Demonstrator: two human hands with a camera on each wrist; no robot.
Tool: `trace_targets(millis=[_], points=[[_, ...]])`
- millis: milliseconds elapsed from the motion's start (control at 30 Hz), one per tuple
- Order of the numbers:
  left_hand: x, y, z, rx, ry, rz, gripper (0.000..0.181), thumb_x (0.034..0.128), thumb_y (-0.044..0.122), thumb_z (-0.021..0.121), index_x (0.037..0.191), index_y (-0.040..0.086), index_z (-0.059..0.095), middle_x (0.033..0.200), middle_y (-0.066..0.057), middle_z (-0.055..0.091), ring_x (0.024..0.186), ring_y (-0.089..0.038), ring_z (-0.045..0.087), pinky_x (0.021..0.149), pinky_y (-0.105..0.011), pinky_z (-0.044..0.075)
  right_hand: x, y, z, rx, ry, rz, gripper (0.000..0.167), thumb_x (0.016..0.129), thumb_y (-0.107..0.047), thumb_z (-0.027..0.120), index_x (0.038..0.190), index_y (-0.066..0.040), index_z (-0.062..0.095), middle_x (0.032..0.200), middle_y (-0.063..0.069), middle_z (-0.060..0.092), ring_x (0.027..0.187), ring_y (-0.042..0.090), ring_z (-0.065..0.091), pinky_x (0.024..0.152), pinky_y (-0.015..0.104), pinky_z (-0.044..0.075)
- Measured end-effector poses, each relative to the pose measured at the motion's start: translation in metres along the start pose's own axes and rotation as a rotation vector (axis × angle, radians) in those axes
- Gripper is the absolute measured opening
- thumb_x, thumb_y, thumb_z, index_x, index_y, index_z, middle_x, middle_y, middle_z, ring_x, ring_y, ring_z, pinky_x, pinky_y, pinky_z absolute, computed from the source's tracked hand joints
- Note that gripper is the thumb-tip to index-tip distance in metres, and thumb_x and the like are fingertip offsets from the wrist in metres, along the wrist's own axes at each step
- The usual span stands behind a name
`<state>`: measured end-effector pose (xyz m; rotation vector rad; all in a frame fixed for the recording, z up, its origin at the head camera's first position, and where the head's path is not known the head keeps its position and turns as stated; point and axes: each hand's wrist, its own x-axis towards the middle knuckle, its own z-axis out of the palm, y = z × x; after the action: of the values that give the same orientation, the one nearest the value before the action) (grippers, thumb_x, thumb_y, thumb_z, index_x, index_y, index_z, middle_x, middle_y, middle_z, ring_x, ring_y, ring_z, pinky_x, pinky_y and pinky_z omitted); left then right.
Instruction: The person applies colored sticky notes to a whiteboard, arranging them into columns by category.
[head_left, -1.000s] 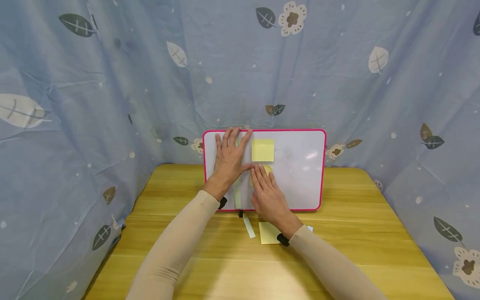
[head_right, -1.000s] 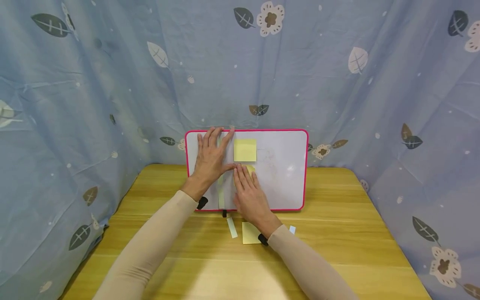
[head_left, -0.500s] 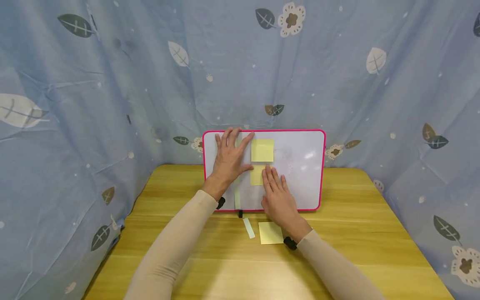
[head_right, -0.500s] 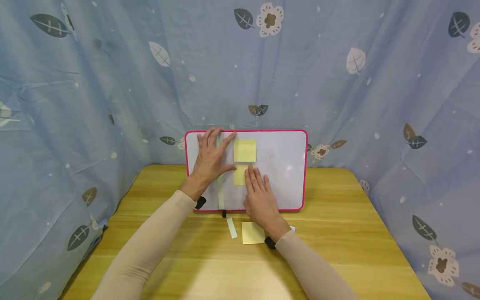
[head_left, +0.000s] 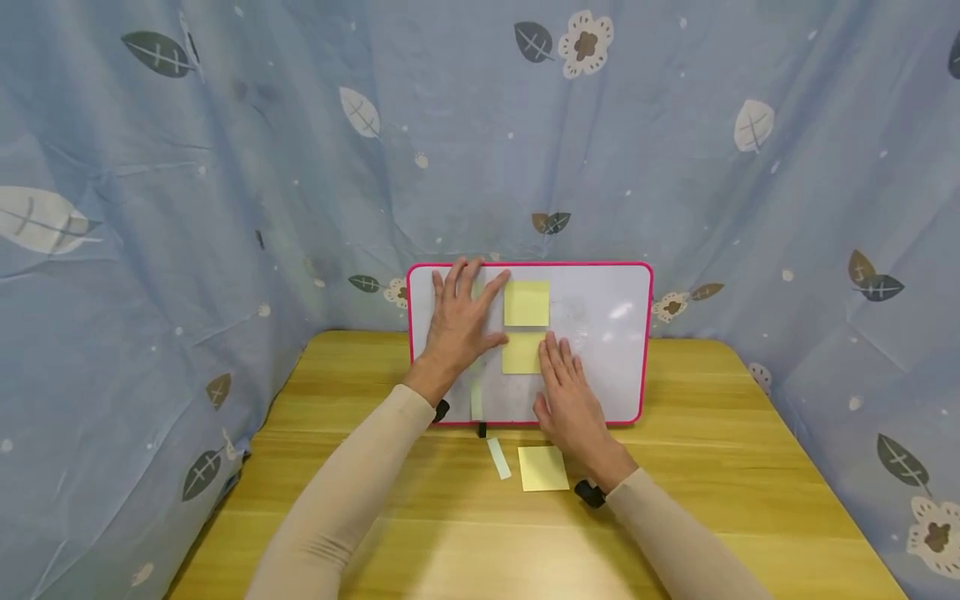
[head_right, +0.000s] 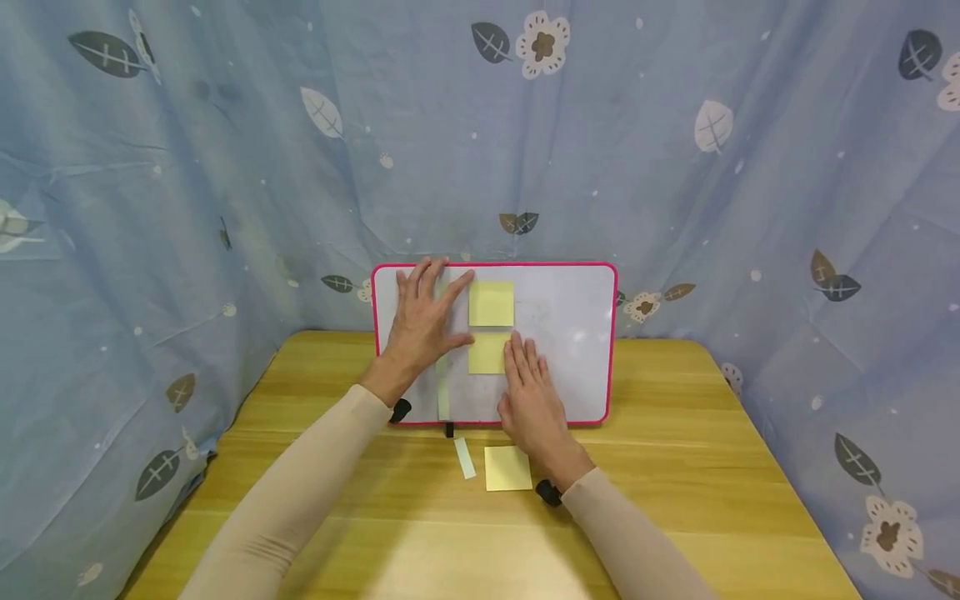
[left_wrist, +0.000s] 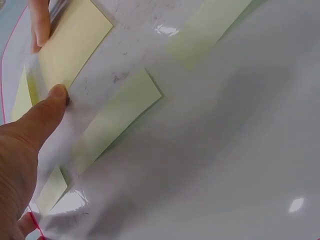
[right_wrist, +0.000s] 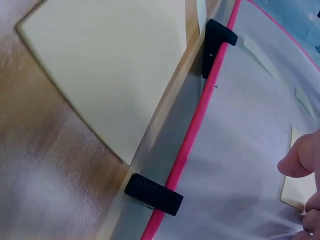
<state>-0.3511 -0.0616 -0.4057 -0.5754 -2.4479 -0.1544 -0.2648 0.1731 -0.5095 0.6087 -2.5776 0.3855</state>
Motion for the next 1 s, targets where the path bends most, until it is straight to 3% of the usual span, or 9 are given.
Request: trace_targets(millis=[267, 500, 567, 800, 933, 1000], points=[[-0.008, 0.003, -0.001, 0.038, -0.065, -0.002, 0.127, 0.0820, 0.059, 0.105, 0.184, 0.035, 0.034, 0.193, -0.018, 0.024, 0.182, -0.047, 0.018, 0.142, -0.083, 0.016, -0.014, 0.000, 0.002, 0.075, 0.059, -0.026, 0.087, 0.107, -0.008, 0.076, 0.179, 0.010, 0.031, 0.190, 0.028, 0.029, 0.176, 0.051, 0.035, 0.138, 0.066, 0.039], [-0.015, 0.002, -0.005, 0.010, -0.014, 0.063, 0.122, 0.0838, 0.054, 0.106, 0.183, 0.033, 0.038, 0.195, -0.016, 0.021, 0.182, -0.045, 0.022, 0.141, -0.084, 0.017, -0.024, 0.003, -0.004, 0.224, 0.107, -0.065, 0.082, 0.106, -0.005, 0.079, 0.177, 0.008, 0.039, 0.187, 0.026, 0.040, 0.171, 0.045, 0.047, 0.122, 0.057, 0.059], [-0.021, 0.002, -0.006, -0.003, 0.003, 0.086, 0.116, 0.0864, 0.052, 0.105, 0.181, 0.032, 0.041, 0.194, -0.016, 0.024, 0.180, -0.045, 0.026, 0.141, -0.084, 0.018, -0.027, 0.003, -0.005, 0.252, 0.112, -0.084, 0.079, 0.106, -0.004, 0.080, 0.175, 0.008, 0.043, 0.184, 0.027, 0.044, 0.166, 0.045, 0.053, 0.114, 0.056, 0.064], [-0.045, 0.007, -0.008, -0.051, 0.094, 0.194, 0.091, 0.0922, 0.047, 0.102, 0.170, 0.026, 0.059, 0.183, -0.016, 0.045, 0.169, -0.042, 0.046, 0.139, -0.081, 0.031, -0.040, 0.007, -0.011, 0.310, 0.092, -0.110, 0.070, 0.106, -0.001, 0.079, 0.170, 0.008, 0.052, 0.178, 0.027, 0.053, 0.158, 0.044, 0.062, 0.112, 0.056, 0.066], [-0.061, 0.012, -0.009, -0.096, 0.109, 0.239, 0.080, 0.0938, 0.044, 0.101, 0.163, 0.023, 0.066, 0.175, -0.015, 0.056, 0.159, -0.039, 0.058, 0.138, -0.078, 0.036, -0.048, 0.009, -0.016, 0.321, 0.086, -0.116, 0.067, 0.105, 0.001, 0.079, 0.168, 0.007, 0.056, 0.174, 0.026, 0.058, 0.152, 0.044, 0.068, 0.102, 0.052, 0.069], [-0.070, 0.014, -0.007, -0.115, 0.100, 0.255, 0.076, 0.0944, 0.044, 0.100, 0.160, 0.023, 0.068, 0.171, -0.014, 0.060, 0.155, -0.038, 0.062, 0.138, -0.076, 0.038, -0.052, 0.011, -0.016, 0.321, 0.087, -0.126, 0.068, 0.104, 0.002, 0.081, 0.167, 0.007, 0.057, 0.172, 0.027, 0.060, 0.150, 0.045, 0.070, 0.104, 0.054, 0.070]])
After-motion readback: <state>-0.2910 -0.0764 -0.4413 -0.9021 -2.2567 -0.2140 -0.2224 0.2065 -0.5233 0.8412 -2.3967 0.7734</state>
